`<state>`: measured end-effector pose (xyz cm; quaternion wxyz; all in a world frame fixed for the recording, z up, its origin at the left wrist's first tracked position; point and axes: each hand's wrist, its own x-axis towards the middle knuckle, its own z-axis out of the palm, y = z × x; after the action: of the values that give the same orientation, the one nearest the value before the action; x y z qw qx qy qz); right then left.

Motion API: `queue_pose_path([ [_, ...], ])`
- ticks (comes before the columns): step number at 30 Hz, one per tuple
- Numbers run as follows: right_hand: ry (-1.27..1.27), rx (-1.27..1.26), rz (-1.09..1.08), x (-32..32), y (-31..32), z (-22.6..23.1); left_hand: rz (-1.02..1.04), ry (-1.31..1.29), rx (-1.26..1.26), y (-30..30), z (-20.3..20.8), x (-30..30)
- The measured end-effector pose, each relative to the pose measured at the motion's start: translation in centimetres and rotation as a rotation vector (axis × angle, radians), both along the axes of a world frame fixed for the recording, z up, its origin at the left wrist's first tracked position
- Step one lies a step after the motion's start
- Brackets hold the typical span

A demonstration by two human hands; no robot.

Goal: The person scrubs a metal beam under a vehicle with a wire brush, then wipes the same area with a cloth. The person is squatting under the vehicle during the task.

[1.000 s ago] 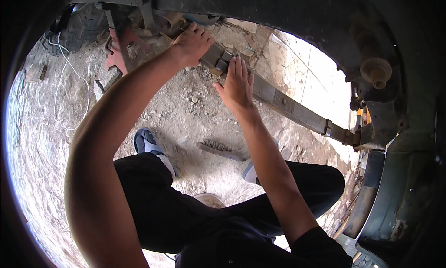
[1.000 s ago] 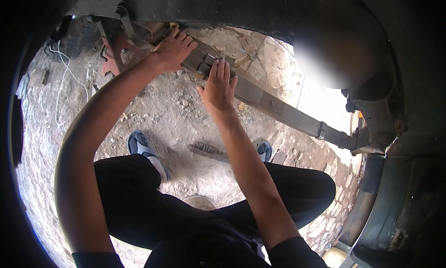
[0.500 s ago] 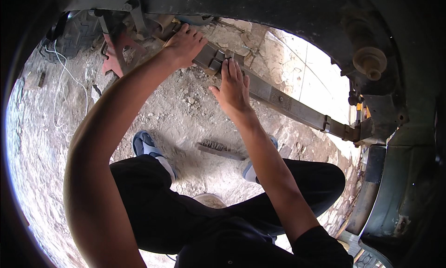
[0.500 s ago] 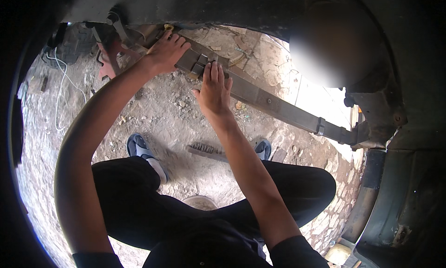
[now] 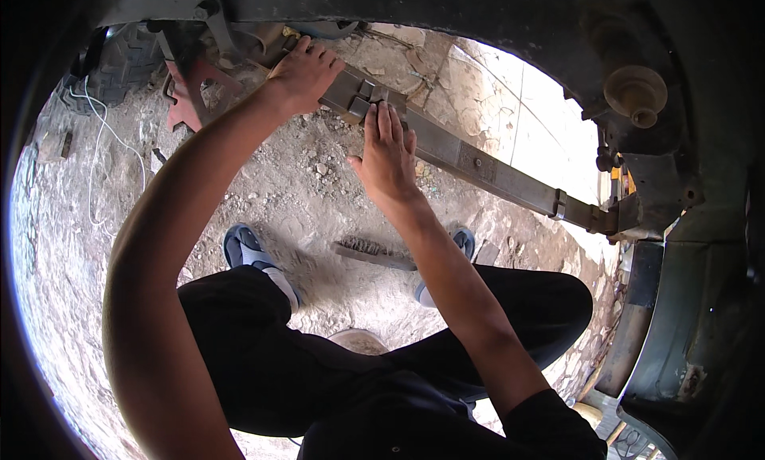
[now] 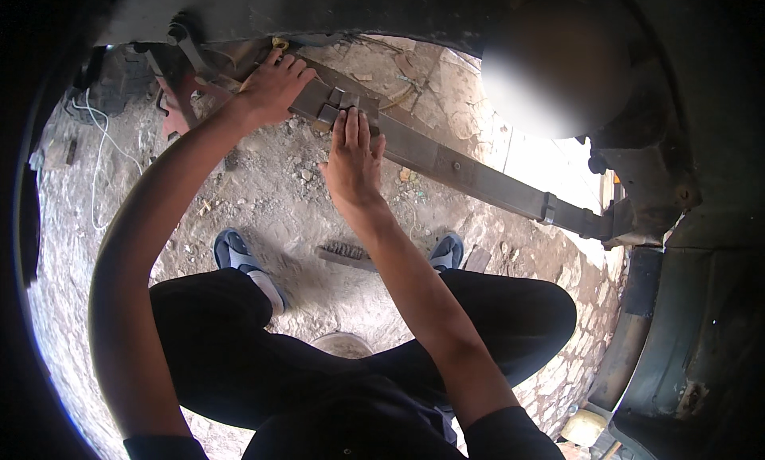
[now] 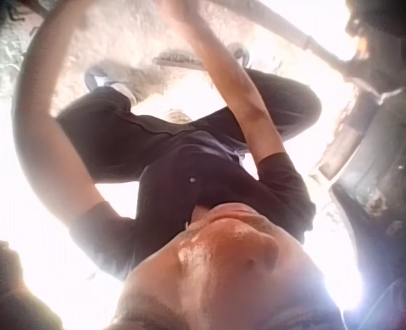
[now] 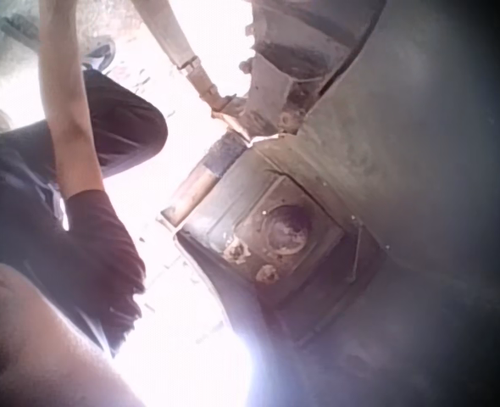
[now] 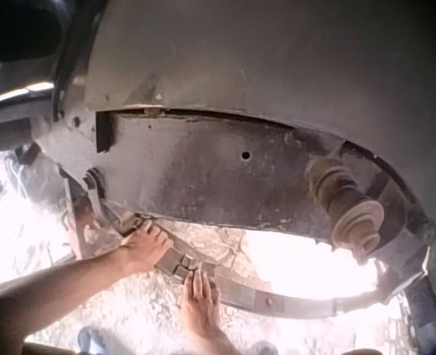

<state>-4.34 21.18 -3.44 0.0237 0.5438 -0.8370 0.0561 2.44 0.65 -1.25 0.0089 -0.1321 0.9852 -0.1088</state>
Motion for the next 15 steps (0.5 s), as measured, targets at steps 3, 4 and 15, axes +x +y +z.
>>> queue_pose_path([
  [3, 0.005, 0.013, -0.016, 0.0, -0.2, 0.1, 0.015, -0.036, 0.012, 0.2, 0.3, -0.3],
  [4, 0.002, 0.016, -0.028, 0.0, -0.5, 0.0, 0.014, -0.042, 0.009, 0.2, 0.4, -0.2],
  [15, -0.034, 0.039, -0.039, 2.0, 0.5, 0.7, -0.012, -0.041, -0.072, 0.0, 0.0, 0.0],
])
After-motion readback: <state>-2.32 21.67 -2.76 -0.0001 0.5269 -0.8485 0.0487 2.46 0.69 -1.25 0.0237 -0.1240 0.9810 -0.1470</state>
